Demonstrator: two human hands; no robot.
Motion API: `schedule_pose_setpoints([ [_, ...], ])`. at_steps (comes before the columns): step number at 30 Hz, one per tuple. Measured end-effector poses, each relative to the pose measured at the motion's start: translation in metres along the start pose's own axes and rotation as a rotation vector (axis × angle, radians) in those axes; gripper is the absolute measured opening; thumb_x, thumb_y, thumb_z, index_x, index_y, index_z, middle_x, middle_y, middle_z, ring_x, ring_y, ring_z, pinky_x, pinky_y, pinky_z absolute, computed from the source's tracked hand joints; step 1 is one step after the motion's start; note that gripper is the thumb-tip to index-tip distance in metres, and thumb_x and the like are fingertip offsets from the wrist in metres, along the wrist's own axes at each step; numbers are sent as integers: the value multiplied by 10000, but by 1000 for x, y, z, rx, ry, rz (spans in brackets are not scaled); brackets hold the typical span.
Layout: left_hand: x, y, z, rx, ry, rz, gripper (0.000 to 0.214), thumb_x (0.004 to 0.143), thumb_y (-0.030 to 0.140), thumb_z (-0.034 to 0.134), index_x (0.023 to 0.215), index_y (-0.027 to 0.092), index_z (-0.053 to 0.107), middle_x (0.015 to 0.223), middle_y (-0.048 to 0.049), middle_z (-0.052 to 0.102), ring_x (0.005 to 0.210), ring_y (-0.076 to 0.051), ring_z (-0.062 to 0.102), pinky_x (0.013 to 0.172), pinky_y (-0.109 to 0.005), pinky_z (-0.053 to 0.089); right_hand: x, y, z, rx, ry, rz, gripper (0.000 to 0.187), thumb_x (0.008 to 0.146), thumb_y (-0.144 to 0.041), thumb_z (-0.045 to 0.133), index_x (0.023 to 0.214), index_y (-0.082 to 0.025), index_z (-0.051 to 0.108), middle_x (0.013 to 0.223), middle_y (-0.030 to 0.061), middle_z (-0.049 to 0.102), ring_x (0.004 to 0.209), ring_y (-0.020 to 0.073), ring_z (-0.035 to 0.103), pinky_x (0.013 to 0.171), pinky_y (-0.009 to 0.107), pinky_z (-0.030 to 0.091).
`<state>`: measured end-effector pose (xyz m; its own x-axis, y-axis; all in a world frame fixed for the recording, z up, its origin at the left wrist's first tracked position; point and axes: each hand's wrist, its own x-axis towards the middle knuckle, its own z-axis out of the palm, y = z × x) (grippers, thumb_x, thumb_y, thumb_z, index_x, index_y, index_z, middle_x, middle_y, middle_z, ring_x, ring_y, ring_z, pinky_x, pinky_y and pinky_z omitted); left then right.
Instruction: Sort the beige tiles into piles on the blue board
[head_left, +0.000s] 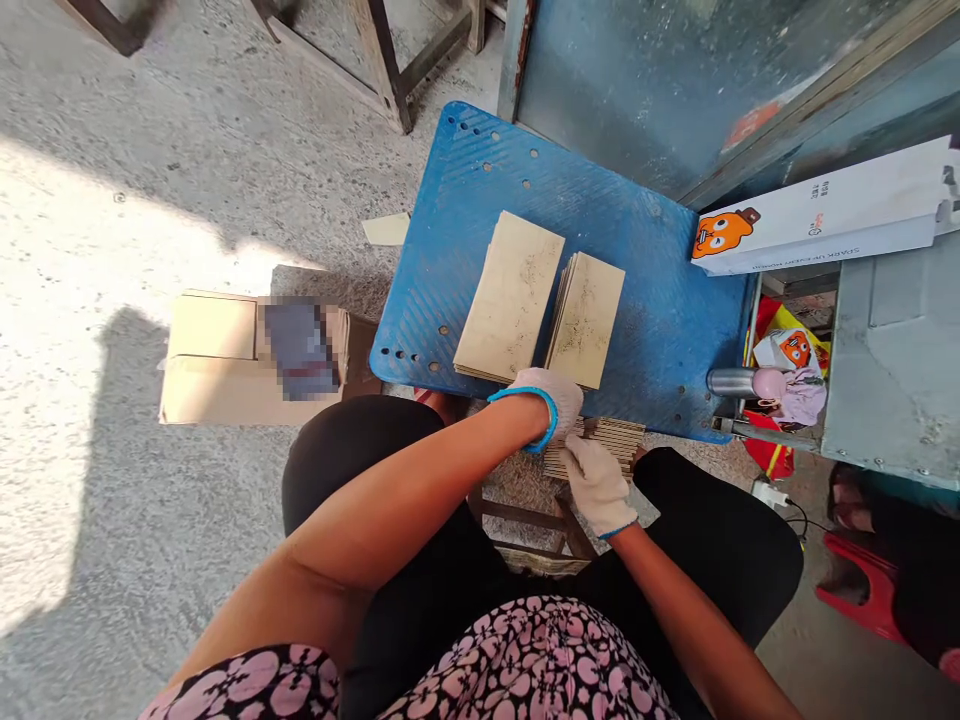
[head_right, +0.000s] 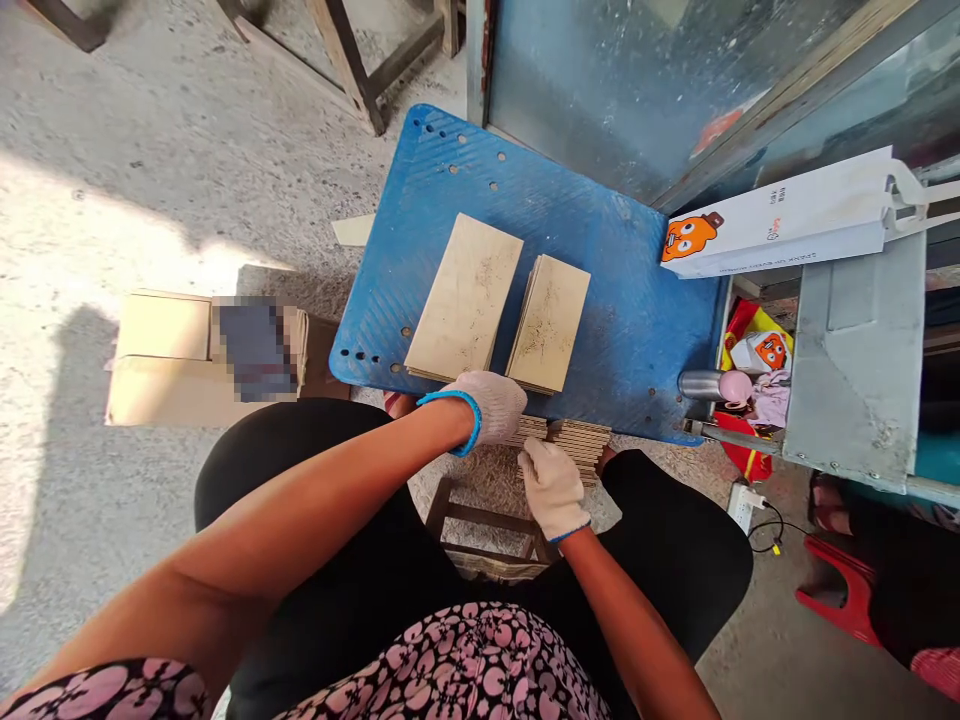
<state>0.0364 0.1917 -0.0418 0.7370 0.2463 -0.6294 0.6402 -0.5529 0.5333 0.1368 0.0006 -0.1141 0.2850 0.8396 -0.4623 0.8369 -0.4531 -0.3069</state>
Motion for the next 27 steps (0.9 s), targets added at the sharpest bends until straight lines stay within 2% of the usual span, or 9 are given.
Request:
schedule_pose_setpoints([
  [4, -1, -2, -1, 60, -1, -22, 372, 766, 226, 714, 1116, 108, 752, 960, -238, 740, 999, -338, 687, 873, -417, 529, -7, -3, 19, -335, -116, -81, 289, 948, -225, 489, 1216, -233, 598, 1075, 84, 667, 958, 228, 609, 768, 319, 441],
  [8, -3, -3, -3, 59, -2, -31, 389, 761, 214, 716, 1129, 91, 745, 942, -245, 740, 1002, -349, 688, 877, -438, 534, 1, -3, 23, -458, -142, -112, 238, 960, -238, 490, 1177, -224, 588, 1041, 88, 644, 913, 224, 590, 717, 323, 399],
  [18, -5, -3, -5, 14, -35, -64, 361, 771, 154, 688, 1122, 93, 748, 975, -260, 732, 1023, -374, 678, 892, -487, 516, 1, -5, 24, -544, -153, -165, 296, 977, -256, 470, 1240, -173, 577, 1011, 105, 651, 908, 238, 584, 723, 345, 365],
  [24, -5, -3, -4, 52, -55, -69, 369, 815, 177, 644, 1168, 109, 731, 1011, -255, 729, 1038, -371, 677, 906, -492, 515, -3, 2, 31, -491, -177, -197, 181, 981, -265, 471, 976, -219, 646, 995, 72, 658, 919, 228, 576, 764, 343, 379],
  [27, -2, -4, -1, 81, -59, -66, 381, 832, 188, 628, 1198, 137, 718, 1024, -237, 733, 1037, -353, 683, 907, -478, 522, -2, 6, 35, -455, -233, -242, 135, 953, -253, 523, 997, -226, 647, 1068, 73, 662, 948, 226, 581, 788, 334, 393],
])
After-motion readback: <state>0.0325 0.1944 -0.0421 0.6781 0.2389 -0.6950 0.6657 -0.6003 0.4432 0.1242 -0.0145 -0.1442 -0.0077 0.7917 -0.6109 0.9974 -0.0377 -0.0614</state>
